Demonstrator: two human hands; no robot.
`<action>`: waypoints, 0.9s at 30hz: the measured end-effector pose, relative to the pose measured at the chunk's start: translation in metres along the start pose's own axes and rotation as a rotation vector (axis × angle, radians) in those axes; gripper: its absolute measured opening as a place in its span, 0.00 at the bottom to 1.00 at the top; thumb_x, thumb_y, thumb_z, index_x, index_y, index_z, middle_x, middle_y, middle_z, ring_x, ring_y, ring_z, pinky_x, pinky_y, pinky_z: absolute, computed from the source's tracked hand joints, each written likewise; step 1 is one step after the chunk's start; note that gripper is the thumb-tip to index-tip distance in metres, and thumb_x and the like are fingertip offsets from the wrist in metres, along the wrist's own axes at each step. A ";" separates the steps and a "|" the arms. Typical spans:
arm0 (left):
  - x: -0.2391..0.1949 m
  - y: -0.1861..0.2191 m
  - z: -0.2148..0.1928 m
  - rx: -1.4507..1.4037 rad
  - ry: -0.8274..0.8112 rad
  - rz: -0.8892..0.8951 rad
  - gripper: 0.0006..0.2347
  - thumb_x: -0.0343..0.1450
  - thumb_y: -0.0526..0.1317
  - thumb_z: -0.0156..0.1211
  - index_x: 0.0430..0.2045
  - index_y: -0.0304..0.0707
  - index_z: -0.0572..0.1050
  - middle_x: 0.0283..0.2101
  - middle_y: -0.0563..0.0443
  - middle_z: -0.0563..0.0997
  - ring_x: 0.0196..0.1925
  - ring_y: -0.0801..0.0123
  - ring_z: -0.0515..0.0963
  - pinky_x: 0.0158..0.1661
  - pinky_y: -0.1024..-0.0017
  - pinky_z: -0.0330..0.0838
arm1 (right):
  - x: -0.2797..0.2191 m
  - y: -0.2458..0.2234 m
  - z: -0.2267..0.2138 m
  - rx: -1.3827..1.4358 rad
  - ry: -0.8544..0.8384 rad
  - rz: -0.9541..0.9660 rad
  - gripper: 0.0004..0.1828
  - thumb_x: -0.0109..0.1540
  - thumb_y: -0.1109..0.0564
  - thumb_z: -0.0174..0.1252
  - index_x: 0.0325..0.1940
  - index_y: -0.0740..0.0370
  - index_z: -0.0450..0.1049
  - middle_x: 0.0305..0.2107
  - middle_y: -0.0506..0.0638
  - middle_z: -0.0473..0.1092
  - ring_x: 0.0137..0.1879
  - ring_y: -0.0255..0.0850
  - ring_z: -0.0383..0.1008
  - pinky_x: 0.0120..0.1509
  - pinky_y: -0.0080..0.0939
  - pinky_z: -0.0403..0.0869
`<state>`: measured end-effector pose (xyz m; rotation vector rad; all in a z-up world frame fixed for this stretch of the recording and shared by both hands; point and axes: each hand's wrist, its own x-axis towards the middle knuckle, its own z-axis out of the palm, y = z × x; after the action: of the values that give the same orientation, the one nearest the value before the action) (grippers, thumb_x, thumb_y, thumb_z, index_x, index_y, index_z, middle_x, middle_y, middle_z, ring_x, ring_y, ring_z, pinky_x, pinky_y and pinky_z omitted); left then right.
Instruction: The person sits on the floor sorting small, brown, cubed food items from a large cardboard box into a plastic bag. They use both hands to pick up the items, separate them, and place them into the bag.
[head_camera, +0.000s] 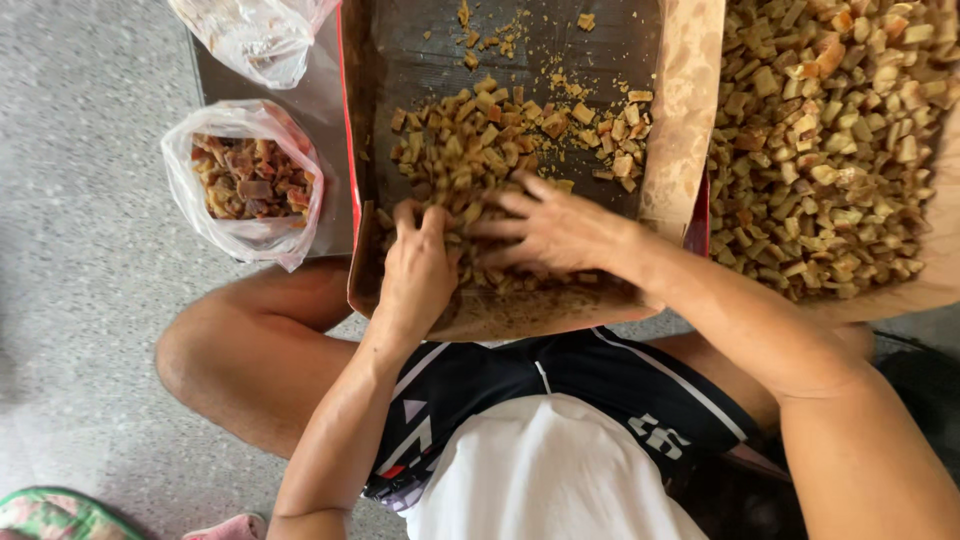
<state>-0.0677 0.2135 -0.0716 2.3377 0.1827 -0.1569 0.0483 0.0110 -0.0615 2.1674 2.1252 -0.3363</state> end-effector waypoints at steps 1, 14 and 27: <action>0.000 -0.001 0.001 -0.103 0.068 0.059 0.16 0.65 0.27 0.68 0.44 0.29 0.72 0.52 0.28 0.70 0.41 0.36 0.80 0.42 0.54 0.77 | -0.009 0.003 0.001 -0.083 -0.037 0.042 0.44 0.54 0.59 0.64 0.71 0.23 0.63 0.71 0.45 0.57 0.71 0.52 0.57 0.72 0.59 0.63; 0.011 -0.004 -0.009 -1.774 -0.234 -0.646 0.16 0.76 0.43 0.46 0.54 0.35 0.70 0.53 0.37 0.78 0.49 0.48 0.83 0.48 0.56 0.80 | -0.066 -0.016 -0.001 0.310 0.181 0.513 0.17 0.61 0.53 0.66 0.54 0.53 0.80 0.61 0.54 0.68 0.62 0.49 0.70 0.65 0.52 0.74; 0.001 -0.023 -0.008 -1.870 -0.151 -0.607 0.20 0.77 0.43 0.39 0.59 0.29 0.69 0.57 0.33 0.77 0.59 0.46 0.77 0.61 0.53 0.71 | -0.007 -0.040 0.014 0.419 0.063 0.508 0.13 0.59 0.57 0.65 0.48 0.58 0.81 0.59 0.61 0.68 0.55 0.50 0.72 0.58 0.47 0.77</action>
<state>-0.0701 0.2351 -0.0826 0.3682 0.6132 -0.2763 0.0071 0.0027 -0.0705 2.8737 1.5413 -0.7185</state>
